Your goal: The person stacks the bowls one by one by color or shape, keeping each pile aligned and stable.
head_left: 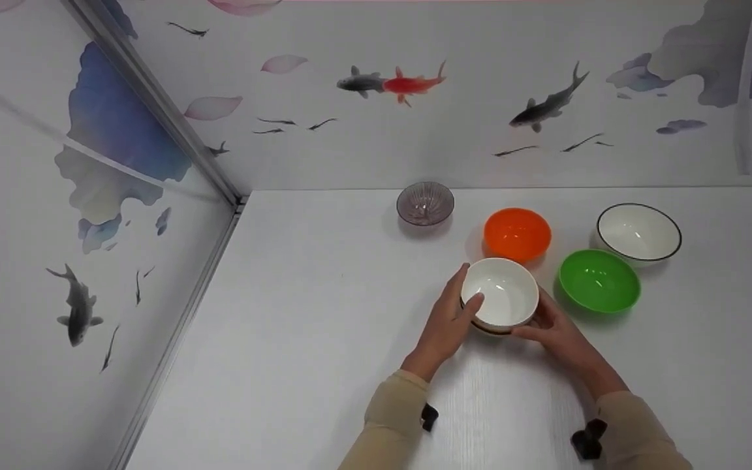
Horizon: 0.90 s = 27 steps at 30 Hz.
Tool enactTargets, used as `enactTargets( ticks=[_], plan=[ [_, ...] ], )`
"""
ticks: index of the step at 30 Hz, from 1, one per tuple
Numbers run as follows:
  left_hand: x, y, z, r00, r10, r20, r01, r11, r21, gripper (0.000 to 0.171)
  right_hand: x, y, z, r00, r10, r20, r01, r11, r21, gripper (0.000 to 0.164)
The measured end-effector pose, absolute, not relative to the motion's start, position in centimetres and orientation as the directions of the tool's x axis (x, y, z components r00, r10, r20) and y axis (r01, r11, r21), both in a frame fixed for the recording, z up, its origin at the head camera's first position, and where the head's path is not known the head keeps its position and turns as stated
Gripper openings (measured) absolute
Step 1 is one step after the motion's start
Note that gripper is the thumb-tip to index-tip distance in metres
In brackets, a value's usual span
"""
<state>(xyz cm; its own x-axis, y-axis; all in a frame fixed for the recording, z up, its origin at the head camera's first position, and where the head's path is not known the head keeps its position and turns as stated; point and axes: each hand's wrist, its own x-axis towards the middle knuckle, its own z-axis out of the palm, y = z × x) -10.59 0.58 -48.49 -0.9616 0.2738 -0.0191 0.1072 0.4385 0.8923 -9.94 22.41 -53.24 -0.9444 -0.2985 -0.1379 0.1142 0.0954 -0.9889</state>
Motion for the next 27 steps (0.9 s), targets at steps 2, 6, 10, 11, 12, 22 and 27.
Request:
enactTargets(
  ticks=[2, 6, 10, 11, 12, 22, 27],
  plan=[
    [-10.7, 0.4, -48.4, -0.960, 0.277, -0.025, 0.103, 0.436, 0.894, 0.061, -10.0, 22.5, -53.2, -0.944, -0.295, -0.147, 0.120, 0.109, -0.987, 0.097],
    [-11.4, -0.1, -48.2, -0.962, 0.273, -0.012, 0.111, 0.427, 0.897, 0.056, -10.1, 22.5, -53.0, -0.942, -0.292, -0.166, 0.150, 0.076, -0.986, 0.097],
    [-12.7, -0.8, -47.9, -0.969, 0.247, -0.001, 0.116, 0.459, 0.881, 0.055, -10.1, 22.6, -52.9, -0.939, -0.293, -0.178, 0.175, 0.038, -0.984, 0.097],
    [-13.0, -1.0, -47.8, -0.971, 0.238, 0.002, 0.116, 0.469, 0.875, 0.055, -10.2, 22.6, -52.9, -0.938, -0.297, -0.179, 0.178, 0.033, -0.984, 0.098],
    [-13.4, -1.2, -47.7, -0.973, 0.229, 0.006, 0.118, 0.478, 0.871, 0.055, -10.2, 22.6, -52.8, -0.937, -0.299, -0.182, 0.181, 0.030, -0.983, 0.098],
    [-15.9, -3.4, -48.7, -0.991, 0.128, 0.033, 0.096, 0.529, 0.843, 0.054, -9.7, 22.3, -52.2, -0.935, -0.310, -0.174, 0.174, 0.028, -0.984, 0.098],
    [-17.1, -4.0, -49.2, -0.999, -0.015, 0.047, 0.032, 0.532, 0.846, 0.058, -10.0, 22.5, -53.3, -0.940, -0.309, -0.147, 0.154, 0.000, -0.988, 0.099]
  ],
)
